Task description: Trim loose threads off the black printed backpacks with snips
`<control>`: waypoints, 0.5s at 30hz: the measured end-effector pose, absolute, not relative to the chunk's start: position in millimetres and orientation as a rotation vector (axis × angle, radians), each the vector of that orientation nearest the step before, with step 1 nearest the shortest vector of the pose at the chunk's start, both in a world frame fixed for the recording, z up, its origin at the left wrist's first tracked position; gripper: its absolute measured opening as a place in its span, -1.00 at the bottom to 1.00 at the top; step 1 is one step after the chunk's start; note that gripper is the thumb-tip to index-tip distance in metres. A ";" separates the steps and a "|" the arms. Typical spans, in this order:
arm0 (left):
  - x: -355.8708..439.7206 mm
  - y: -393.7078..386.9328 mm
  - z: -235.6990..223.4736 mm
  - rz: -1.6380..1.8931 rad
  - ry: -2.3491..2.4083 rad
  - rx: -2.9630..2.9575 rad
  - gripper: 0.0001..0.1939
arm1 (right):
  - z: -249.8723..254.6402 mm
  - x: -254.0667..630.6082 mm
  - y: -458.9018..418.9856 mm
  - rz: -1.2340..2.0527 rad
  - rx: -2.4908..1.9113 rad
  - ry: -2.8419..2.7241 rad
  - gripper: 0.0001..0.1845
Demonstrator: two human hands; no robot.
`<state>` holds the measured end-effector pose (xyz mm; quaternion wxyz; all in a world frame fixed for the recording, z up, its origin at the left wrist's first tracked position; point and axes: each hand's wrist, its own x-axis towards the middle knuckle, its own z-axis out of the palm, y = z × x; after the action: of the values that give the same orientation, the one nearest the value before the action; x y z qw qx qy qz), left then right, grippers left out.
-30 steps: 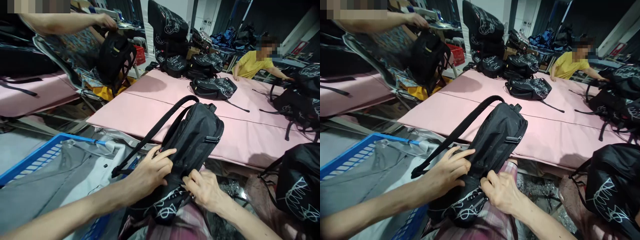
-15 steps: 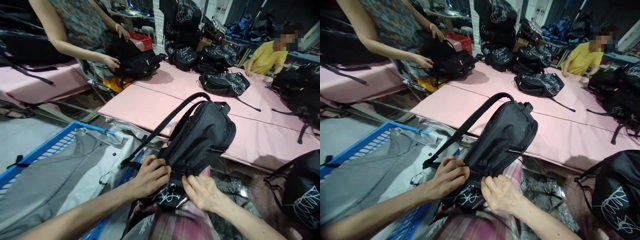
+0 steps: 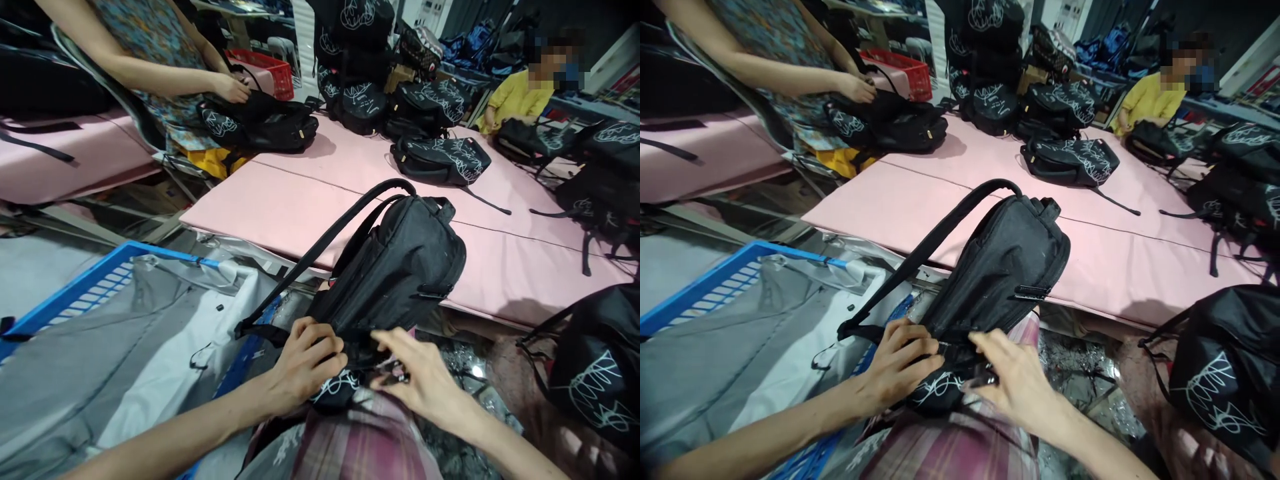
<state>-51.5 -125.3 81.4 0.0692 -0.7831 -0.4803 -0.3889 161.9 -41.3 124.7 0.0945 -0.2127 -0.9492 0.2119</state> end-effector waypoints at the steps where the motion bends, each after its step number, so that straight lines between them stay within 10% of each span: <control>1: -50.6 -125.1 81.3 -1.169 -1.416 -2.375 -0.76 | 131.8 165.5 -42.5 0.744 -0.763 -2.773 -0.46; 6: -47.6 -120.9 83.8 -1.176 -1.321 -2.421 -0.75 | 144.1 166.7 -52.8 0.787 -1.049 -2.696 -0.78; 15: -48.5 -121.8 74.5 -1.283 -1.267 -2.402 -0.77 | 135.3 143.5 -63.2 0.620 -1.252 -2.799 -0.79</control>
<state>-48.5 -121.8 74.5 0.0688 -0.7978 -0.4209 -0.4261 143.5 -63.2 135.3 0.0066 -0.4003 -0.8947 0.1981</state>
